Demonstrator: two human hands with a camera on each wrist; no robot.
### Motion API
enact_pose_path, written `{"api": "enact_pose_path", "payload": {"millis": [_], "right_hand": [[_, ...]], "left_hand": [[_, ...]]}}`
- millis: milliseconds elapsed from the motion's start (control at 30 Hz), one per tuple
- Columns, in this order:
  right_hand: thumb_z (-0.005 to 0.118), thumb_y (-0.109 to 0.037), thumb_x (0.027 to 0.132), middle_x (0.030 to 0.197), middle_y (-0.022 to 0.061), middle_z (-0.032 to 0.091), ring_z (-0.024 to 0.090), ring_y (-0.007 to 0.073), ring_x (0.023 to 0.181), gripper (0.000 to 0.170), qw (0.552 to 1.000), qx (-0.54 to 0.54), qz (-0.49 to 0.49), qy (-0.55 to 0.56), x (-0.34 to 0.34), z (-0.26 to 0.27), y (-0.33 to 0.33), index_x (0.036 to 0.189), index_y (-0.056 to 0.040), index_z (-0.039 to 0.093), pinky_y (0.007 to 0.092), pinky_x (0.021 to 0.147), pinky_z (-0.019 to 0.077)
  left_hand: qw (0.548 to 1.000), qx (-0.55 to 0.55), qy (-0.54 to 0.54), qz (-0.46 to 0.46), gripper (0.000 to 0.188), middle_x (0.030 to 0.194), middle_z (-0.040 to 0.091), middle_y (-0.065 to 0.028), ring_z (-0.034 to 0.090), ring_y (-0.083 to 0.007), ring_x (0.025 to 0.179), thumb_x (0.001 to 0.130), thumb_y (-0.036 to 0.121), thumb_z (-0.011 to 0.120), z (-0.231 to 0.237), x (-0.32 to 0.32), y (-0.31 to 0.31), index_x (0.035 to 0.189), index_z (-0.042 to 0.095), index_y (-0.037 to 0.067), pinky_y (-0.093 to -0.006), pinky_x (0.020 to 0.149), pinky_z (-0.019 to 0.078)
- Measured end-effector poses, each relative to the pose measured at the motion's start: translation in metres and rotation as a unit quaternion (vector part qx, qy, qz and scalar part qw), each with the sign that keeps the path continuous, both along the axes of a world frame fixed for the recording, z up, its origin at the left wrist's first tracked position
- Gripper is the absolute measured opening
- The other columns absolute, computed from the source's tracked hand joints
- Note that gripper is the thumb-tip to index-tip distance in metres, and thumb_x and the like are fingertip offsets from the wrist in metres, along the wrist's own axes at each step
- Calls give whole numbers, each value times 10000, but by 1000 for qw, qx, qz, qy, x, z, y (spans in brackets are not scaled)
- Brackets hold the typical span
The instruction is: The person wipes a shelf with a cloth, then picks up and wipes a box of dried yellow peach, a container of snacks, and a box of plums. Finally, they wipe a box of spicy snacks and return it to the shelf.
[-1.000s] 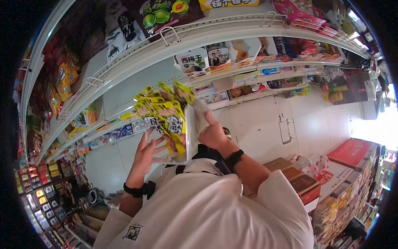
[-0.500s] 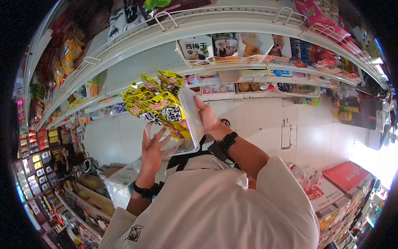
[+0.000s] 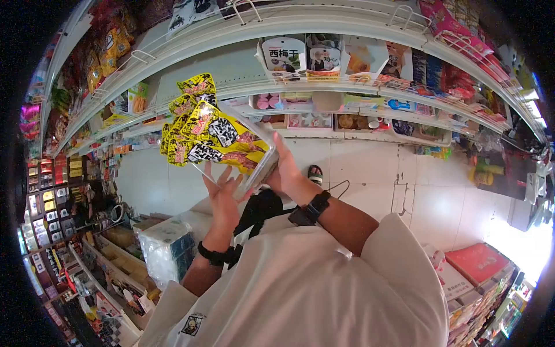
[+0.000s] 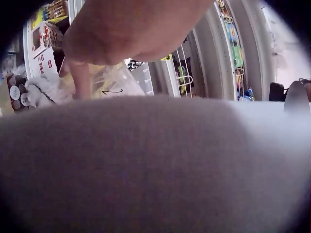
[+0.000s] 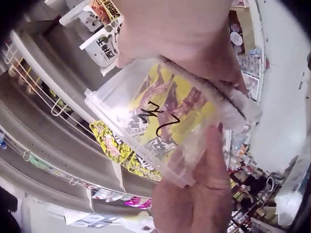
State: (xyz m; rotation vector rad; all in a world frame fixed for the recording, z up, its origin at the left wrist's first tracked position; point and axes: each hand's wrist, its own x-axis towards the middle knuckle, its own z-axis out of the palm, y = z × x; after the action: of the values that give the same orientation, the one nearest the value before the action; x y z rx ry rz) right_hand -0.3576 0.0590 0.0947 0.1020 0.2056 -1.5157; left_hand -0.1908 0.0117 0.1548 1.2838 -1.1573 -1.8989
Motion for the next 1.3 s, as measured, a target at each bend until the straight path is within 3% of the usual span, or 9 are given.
{"api": "enact_pose_path", "payload": {"millis": [133,433,567,667,867,933,1133,1267,1300], "right_hand": [[352,-656,961,1498,111,445,442,342,1347,726,997,67,14,-23,11,26,-10,1477,-151,426,573,1131,292],[394,-638,929,1476,106,477,465,344,1320,708,995,82,-18,-58,76,46,-20,1450,-164,473,549,1138,294],[411,-665,906,1484,111,465,450,341,1327,746,997,37,-36,-50,102,46,-29,1459,-166,459,551,1132,293],[436,-685,881,1481,114,466,455,342,1319,776,996,40,-79,-20,115,48,-40,1455,-163,460,567,1122,296],[477,-647,880,1461,117,487,467,343,1319,756,997,33,-64,-12,105,46,-48,1448,-148,464,560,1131,305],[494,-633,879,1456,117,491,470,343,1318,747,998,34,-53,7,100,40,-49,1444,-144,468,561,1128,311],[538,-598,869,1430,121,516,508,349,1279,732,998,51,-45,13,93,37,-54,1438,-143,472,552,1112,349],[542,-557,876,1410,130,530,531,344,1254,704,998,48,-37,13,85,34,-53,1430,-128,478,535,1085,393],[542,-547,876,1412,133,529,537,343,1248,697,997,70,-28,2,79,33,-51,1425,-122,481,532,1075,406]], "left_hand": [[999,-39,6,-1,899,1469,326,-223,483,-365,1297,855,-18,536,13,13,-6,1555,43,257,-473,969,497],[980,-161,31,-115,1021,1398,356,-207,493,-360,1308,816,-153,500,10,86,-25,1552,-85,245,-382,936,505],[982,-141,35,-119,1031,1429,338,-216,479,-338,1309,800,-148,499,14,107,-37,1563,-93,216,-367,927,499],[957,-228,-55,-173,1039,1485,253,-273,468,-338,1279,764,-75,554,21,119,-52,1560,-94,88,-449,1046,425],[934,-291,-102,-180,1056,1542,200,-215,325,-316,1380,739,10,674,13,128,-75,1542,-9,56,-483,1103,342],[965,-214,-34,-146,1082,1556,178,-169,271,-312,1406,710,15,745,10,127,-79,1525,37,84,-495,1115,325],[972,-221,68,-46,1081,1551,185,-127,264,-285,1421,705,-77,749,-4,122,-113,1515,59,115,-496,1145,298],[985,-119,83,-97,1014,1534,340,-107,387,-265,1376,707,-152,731,-31,146,-147,1530,195,99,-430,1149,313],[967,-189,106,-135,816,1498,418,-117,442,-276,1350,809,-34,704,-28,152,-147,1508,299,82,-438,1142,339]]}}
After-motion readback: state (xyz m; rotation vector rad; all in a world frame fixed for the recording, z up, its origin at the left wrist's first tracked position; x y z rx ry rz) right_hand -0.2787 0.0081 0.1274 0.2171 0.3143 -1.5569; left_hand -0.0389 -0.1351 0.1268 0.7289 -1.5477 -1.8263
